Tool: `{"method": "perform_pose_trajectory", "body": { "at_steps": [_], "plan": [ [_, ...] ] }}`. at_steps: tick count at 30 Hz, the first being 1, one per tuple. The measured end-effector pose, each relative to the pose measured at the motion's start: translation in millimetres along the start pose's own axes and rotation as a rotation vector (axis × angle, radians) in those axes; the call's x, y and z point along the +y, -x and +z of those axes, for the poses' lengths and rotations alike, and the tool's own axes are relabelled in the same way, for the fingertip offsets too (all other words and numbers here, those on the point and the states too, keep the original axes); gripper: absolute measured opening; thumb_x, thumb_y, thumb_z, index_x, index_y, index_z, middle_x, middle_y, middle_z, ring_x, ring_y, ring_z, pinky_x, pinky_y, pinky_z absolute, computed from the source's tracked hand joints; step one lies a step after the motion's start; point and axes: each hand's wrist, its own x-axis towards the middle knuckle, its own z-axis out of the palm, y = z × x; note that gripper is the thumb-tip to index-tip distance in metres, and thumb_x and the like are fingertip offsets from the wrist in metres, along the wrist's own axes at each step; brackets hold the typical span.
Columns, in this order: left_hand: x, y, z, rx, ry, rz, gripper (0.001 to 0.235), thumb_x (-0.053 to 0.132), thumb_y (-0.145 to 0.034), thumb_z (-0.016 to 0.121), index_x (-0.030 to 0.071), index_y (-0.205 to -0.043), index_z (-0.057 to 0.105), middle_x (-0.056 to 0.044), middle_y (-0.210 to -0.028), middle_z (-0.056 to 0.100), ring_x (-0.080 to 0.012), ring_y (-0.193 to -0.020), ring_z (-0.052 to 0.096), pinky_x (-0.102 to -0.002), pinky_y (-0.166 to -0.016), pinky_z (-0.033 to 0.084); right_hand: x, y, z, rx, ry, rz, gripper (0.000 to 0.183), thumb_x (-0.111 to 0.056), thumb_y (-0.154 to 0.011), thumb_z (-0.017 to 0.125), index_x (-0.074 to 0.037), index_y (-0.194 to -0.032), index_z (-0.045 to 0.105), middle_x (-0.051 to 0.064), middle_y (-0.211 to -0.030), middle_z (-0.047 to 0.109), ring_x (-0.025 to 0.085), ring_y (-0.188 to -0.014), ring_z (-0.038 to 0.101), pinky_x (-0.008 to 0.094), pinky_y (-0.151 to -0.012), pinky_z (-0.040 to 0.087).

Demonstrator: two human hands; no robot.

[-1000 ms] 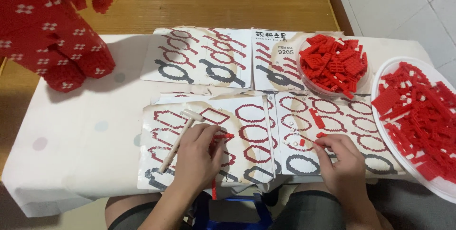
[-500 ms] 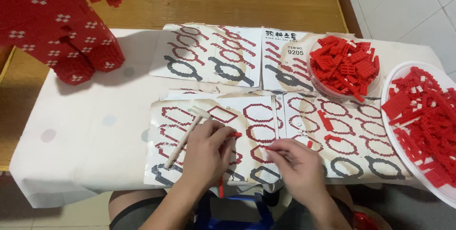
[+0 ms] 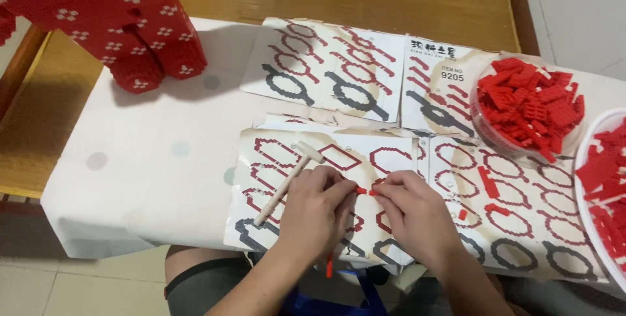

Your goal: The person assembles red plastic bricks on a white paper template with printed patterns. They use a small wooden mallet to tap the pieces into place and occasionally pick up bricks from a nearby container.

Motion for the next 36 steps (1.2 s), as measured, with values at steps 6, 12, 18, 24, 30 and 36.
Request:
{"method": "perform_pose_trajectory", "body": {
  "at_steps": [6, 12, 18, 24, 30, 36],
  "plan": [
    [-2, 1, 1, -0.021, 0.007, -0.022, 0.015, 0.003, -0.080, 0.067, 0.013, -0.090, 0.071, -0.005, -0.093, 0.053, -0.0286, -0.075, 0.051, -0.043, -0.073, 0.042, 9, 8, 2, 0.022, -0.050, 0.057, 0.019, -0.013, -0.092, 0.070, -0.005, -0.108, 0.077, 0.007, -0.105, 0.066, 0.017, -0.090, 0.069, 0.028, -0.083, 0.055],
    [-2, 2, 5, 0.022, -0.024, -0.028, 0.009, 0.006, -0.089, 0.070, 0.014, -0.094, 0.074, -0.003, -0.090, 0.055, -0.0267, -0.071, 0.047, -0.041, -0.067, 0.039, -6, -2, -1, 0.045, -0.077, 0.001, 0.014, -0.005, -0.094, 0.065, -0.002, -0.104, 0.074, 0.008, -0.100, 0.068, 0.017, -0.082, 0.067, 0.027, -0.073, 0.055],
    [-4, 2, 6, 0.006, -0.042, -0.031, 0.014, 0.005, -0.087, 0.069, 0.016, -0.095, 0.073, -0.002, -0.092, 0.056, -0.0271, -0.073, 0.049, -0.041, -0.067, 0.039, -7, -5, 2, 0.076, -0.066, -0.033, 0.012, -0.004, -0.094, 0.065, -0.001, -0.102, 0.074, 0.009, -0.099, 0.069, 0.019, -0.086, 0.069, 0.028, -0.081, 0.055],
    [-4, 4, 8, 0.005, -0.039, -0.047, 0.013, 0.005, -0.089, 0.069, 0.016, -0.095, 0.073, -0.001, -0.093, 0.056, -0.0258, -0.074, 0.048, -0.041, -0.069, 0.039, -10, -7, 1, 0.096, -0.019, -0.062, 0.010, -0.001, -0.092, 0.067, 0.001, -0.099, 0.074, 0.010, -0.097, 0.071, 0.021, -0.086, 0.070, 0.030, -0.076, 0.058],
    [-4, 3, 5, -0.027, -0.062, -0.046, 0.016, 0.006, -0.086, 0.069, 0.017, -0.097, 0.073, -0.001, -0.093, 0.057, -0.0277, -0.075, 0.050, -0.042, -0.068, 0.039, -5, -5, 4, 0.075, -0.018, -0.071, 0.012, -0.002, -0.095, 0.063, 0.000, -0.102, 0.072, 0.009, -0.099, 0.069, 0.021, -0.087, 0.068, 0.030, -0.081, 0.055],
    [-4, 4, 6, -0.013, -0.064, -0.038, 0.019, 0.001, -0.082, 0.068, 0.016, -0.095, 0.072, -0.001, -0.092, 0.055, -0.0272, -0.073, 0.048, -0.041, -0.067, 0.038, -11, -9, 2, 0.098, -0.032, -0.134, 0.009, 0.002, -0.095, 0.063, 0.004, -0.098, 0.071, 0.011, -0.095, 0.069, 0.022, -0.083, 0.067, 0.029, -0.077, 0.057]
  ]
}}
